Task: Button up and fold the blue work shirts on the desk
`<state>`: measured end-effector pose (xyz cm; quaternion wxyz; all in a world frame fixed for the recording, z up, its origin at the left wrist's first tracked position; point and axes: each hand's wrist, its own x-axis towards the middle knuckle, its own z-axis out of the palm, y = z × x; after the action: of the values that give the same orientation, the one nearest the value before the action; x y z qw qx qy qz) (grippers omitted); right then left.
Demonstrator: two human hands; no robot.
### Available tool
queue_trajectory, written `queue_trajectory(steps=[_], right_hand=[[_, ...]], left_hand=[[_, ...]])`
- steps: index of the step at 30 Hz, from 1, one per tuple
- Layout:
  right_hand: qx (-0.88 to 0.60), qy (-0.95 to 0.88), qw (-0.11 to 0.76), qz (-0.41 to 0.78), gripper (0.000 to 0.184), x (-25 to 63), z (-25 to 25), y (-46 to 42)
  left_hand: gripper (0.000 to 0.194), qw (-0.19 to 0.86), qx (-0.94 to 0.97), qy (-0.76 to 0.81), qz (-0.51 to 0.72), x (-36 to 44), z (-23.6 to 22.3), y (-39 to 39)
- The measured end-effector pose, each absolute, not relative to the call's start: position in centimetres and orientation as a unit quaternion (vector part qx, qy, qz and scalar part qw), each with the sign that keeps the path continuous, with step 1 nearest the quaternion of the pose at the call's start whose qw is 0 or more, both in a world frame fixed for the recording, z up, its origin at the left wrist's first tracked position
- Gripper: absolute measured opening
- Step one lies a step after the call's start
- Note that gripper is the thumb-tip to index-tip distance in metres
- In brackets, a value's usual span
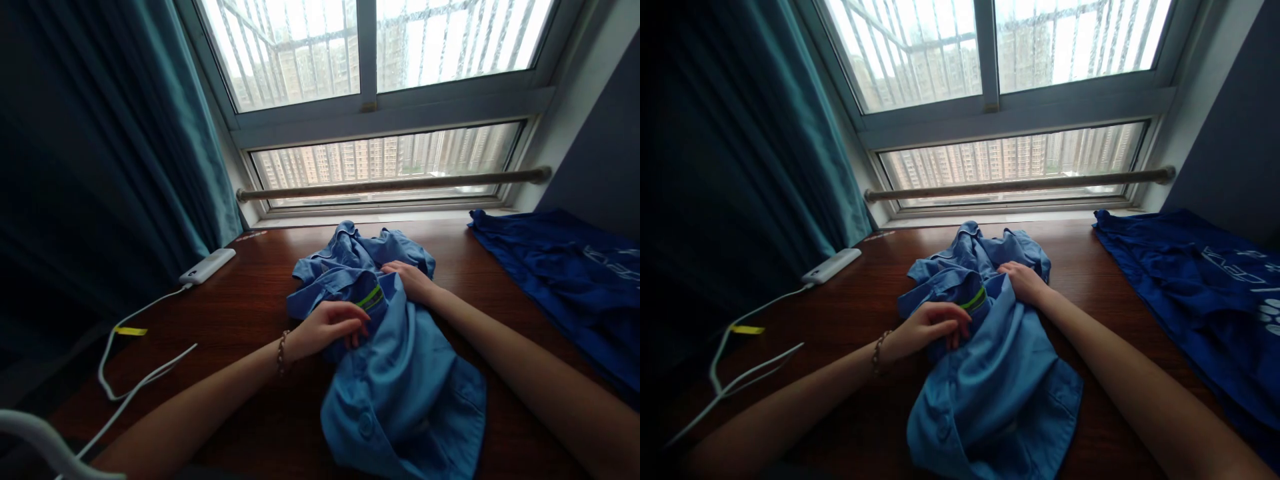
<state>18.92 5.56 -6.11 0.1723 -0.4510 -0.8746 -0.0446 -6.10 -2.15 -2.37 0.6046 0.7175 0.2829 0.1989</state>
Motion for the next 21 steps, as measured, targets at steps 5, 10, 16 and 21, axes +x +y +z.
queue_trajectory(steps=[5,10,16,21], right_hand=[[-0.562,-0.824,0.049,0.048,0.024,18.3,-4.1,4.9],[-0.533,-0.804,-0.091,0.248,0.020,19.0,-0.7,2.7],[-0.452,-0.725,0.021,0.519,0.044,23.1,1.3,3.5],[-0.648,-0.733,0.173,0.115,0.059,27.1,-1.9,7.1]], left_hand=[[0.031,0.342,0.790,0.416,0.294,-7.2,-4.2,1.5],[0.042,0.096,0.804,0.489,0.323,-10.7,-6.0,6.5],[0.048,0.114,0.761,0.550,0.324,-12.9,-8.3,9.6],[0.055,0.168,0.752,0.530,0.354,-12.8,-8.9,9.8]])
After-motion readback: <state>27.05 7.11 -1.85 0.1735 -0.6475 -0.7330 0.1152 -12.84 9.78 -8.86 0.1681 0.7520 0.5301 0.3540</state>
